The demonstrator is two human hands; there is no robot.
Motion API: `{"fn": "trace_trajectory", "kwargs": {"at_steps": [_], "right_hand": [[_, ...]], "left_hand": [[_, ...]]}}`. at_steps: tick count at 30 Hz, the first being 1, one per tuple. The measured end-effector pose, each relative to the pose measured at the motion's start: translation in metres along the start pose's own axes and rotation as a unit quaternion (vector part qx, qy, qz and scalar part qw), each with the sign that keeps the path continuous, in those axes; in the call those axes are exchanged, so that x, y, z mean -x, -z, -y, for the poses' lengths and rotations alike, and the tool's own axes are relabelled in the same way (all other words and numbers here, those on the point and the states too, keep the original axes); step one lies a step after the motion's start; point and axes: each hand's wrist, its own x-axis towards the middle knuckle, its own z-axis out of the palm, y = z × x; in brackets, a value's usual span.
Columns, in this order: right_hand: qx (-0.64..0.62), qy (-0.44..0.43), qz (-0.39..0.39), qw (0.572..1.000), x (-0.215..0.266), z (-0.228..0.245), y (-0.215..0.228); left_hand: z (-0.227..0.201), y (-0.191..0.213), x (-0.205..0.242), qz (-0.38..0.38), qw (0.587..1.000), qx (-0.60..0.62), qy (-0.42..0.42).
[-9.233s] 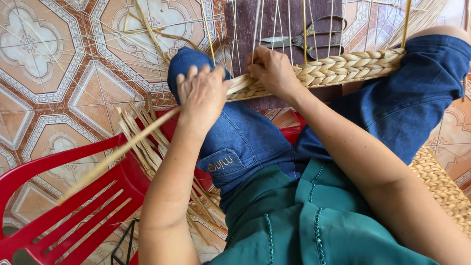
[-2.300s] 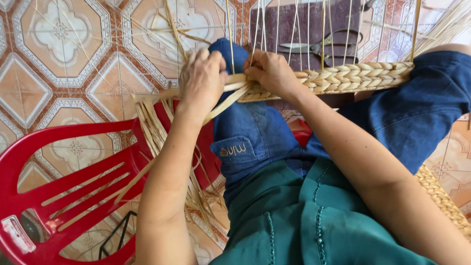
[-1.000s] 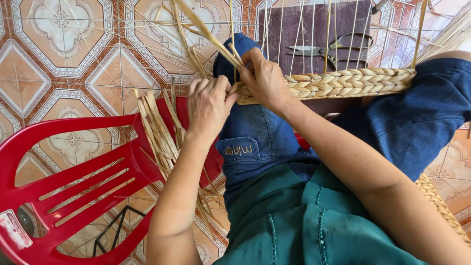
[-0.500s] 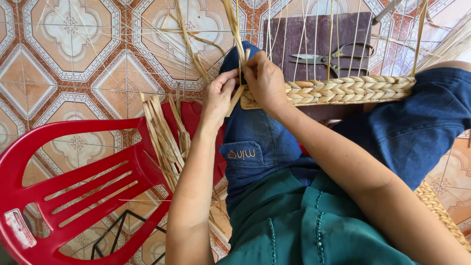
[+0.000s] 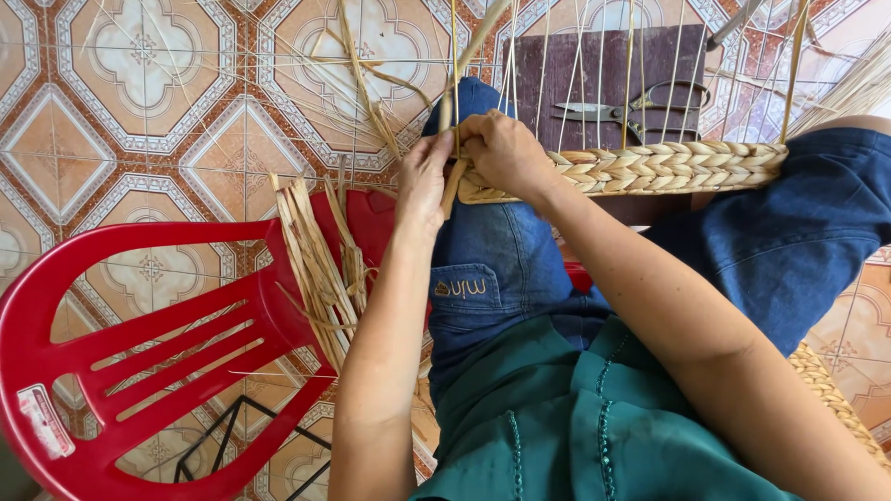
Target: Weaving dried natural fibers into a complex pattern to create or repair a piece of furniture or a large basket.
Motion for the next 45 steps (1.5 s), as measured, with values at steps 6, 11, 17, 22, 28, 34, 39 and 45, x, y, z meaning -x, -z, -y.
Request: {"fn": "trace_trajectory", "kwargs": {"at_steps": [6, 11, 17, 22, 28, 34, 39, 45], "right_hand": [[-0.09, -0.016, -0.049, 0.995, 0.006, 0.004, 0.007], [-0.082, 0.025, -0.055, 0.995, 0.004, -0.007, 0.004], [-0.055, -0.02, -0.002, 0.998, 0.004, 0.003, 0.012], [-0.045, -0.027, 0.028, 0.998, 0.004, 0.004, 0.017], [0.024, 0.025, 0.067, 0.997, -0.009, 0.01, 0.044], [0.332, 0.258, 0.025, 0.907, -0.034, 0.045, 0.043], [0.472, 0.199, 0.243, 0.824, -0.059, 0.065, 0.015], [0.479, 0.13, 0.297, 0.816, -0.071, 0.063, 0.0]], "left_hand": [[0.003, -0.01, 0.023, -0.125, 0.974, 0.189, -0.005], [-0.019, -0.02, 0.036, -0.141, 0.978, 0.141, -0.061], [-0.036, 0.014, 0.006, -0.209, 0.949, 0.233, -0.032], [-0.06, 0.06, 0.01, -0.253, 0.92, 0.269, -0.131], [-0.091, 0.034, 0.09, -0.201, 0.932, -0.301, -0.024], [-0.037, -0.002, 0.128, -0.054, 0.857, -0.507, -0.08], [0.0, -0.014, 0.11, -0.152, 0.902, -0.389, -0.106], [0.005, -0.017, 0.074, -0.171, 0.982, 0.011, -0.074]]}}
